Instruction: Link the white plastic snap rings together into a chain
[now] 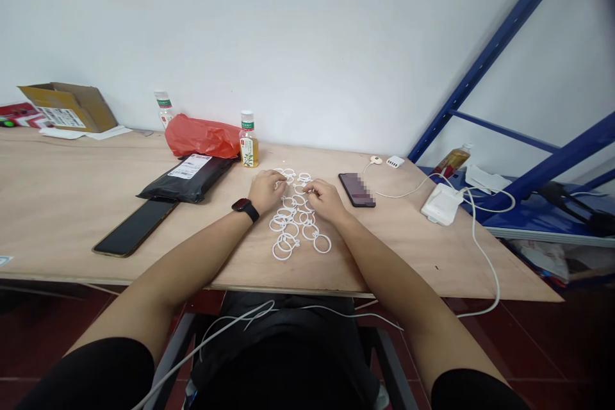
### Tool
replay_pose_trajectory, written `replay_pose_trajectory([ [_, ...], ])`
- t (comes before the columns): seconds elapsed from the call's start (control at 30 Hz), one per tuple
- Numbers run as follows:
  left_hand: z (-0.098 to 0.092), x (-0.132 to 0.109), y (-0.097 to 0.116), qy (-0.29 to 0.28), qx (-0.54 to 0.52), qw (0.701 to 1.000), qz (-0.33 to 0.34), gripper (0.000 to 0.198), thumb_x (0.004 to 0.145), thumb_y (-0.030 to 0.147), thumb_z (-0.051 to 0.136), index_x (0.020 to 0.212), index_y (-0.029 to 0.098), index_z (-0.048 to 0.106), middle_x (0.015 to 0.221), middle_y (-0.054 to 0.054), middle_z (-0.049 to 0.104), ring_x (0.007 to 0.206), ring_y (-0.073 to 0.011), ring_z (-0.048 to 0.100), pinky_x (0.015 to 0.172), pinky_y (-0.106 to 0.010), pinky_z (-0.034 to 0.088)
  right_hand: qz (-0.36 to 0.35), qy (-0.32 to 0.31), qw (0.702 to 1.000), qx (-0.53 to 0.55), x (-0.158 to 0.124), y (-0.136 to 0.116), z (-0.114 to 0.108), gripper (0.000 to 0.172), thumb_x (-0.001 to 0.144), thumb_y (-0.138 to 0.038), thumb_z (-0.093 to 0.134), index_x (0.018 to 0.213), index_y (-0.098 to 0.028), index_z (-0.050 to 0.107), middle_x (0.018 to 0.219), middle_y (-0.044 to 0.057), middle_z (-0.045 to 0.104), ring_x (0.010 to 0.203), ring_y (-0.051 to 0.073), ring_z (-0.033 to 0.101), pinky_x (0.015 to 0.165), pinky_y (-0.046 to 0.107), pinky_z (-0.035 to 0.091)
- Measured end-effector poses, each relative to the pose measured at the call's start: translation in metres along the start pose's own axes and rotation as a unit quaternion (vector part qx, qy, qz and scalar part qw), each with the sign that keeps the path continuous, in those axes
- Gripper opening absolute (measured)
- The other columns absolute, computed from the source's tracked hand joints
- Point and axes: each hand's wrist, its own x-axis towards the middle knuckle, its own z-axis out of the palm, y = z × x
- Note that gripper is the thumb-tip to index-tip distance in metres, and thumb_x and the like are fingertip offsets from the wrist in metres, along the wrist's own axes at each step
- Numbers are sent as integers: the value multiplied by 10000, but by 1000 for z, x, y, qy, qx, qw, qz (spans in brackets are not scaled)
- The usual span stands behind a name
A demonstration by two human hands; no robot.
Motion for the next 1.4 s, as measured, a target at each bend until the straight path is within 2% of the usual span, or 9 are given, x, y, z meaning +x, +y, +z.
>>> replay_pose_trajectory([
  [0.2,6,-3,-17,-31,114,986,-117,312,749,385,679,1009,220,726,1189,-156,645,1164,-381,500,983,-517,327,-15,-7,1000,1,1,6,-2,241,776,-107,437,740,-206,654,832,38,677,837,175,623,810,283,460],
  [0.33,4,-3,-13,-94,162,973,-137,353,791,438,609,1061,228,697,1185,-142,647,1165,-368,500,987,-516,310,-32,-20,999,10,1,7,-3,238,788,-116,411,728,-206,623,801,36,656,805,175,601,781,281,442],
  [0.5,-1,0,-4,-122,179,965,-150,344,823,452,575,1058,231,693,1251,-122,612,1172,-349,484,979,-492,317,-37,-42,998,1,2,10,0,196,773,-132,394,688,-210,553,722,28,601,728,176,543,718,275,398],
  [0.67,-2,0,-2,-120,181,967,-136,281,843,411,568,990,214,704,1189,-135,636,1130,-353,498,935,-492,333,18,-65,997,25,0,11,2,212,758,-125,403,847,-206,578,695,-9,599,677,165,535,666,257,380],
  [0.87,-2,0,-2,-99,140,980,-99,271,918,331,472,989,204,700,1107,-121,696,1065,-340,549,903,-484,343,68,-105,992,14,1,16,5,218,762,-121,450,834,-200,640,774,-5,665,703,150,568,686,249,412],
  [1.07,-2,2,2,-55,70,990,-106,342,943,264,428,1174,216,676,1145,-100,711,1081,-327,582,941,-482,359,35,-78,996,1,4,32,2,305,780,-99,491,989,-189,693,1051,54,687,976,184,612,894,298,453],
  [1.2,-3,2,2,-45,23,995,-88,357,956,268,413,1182,233,688,1162,-75,711,1088,-295,597,981,-465,369,82,-54,993,-59,5,45,-5,356,837,-82,451,1084,-177,688,1100,87,671,1016,192,615,946,319,451],
  [1.3,-3,2,1,-31,18,996,-79,380,968,280,395,1225,237,672,1148,-83,712,1092,-279,598,993,-450,384,125,-64,984,-113,4,52,-9,355,877,-104,446,1123,-189,687,1118,96,665,1050,211,605,947,328,449],
  [1.4,-2,2,-1,-54,41,994,-88,364,962,299,413,1176,232,700,1138,-95,713,1102,-287,597,979,-447,403,159,-85,973,-145,3,56,-12,363,893,-127,454,1154,-212,690,1121,94,661,1061,219,604,917,316,454],
])
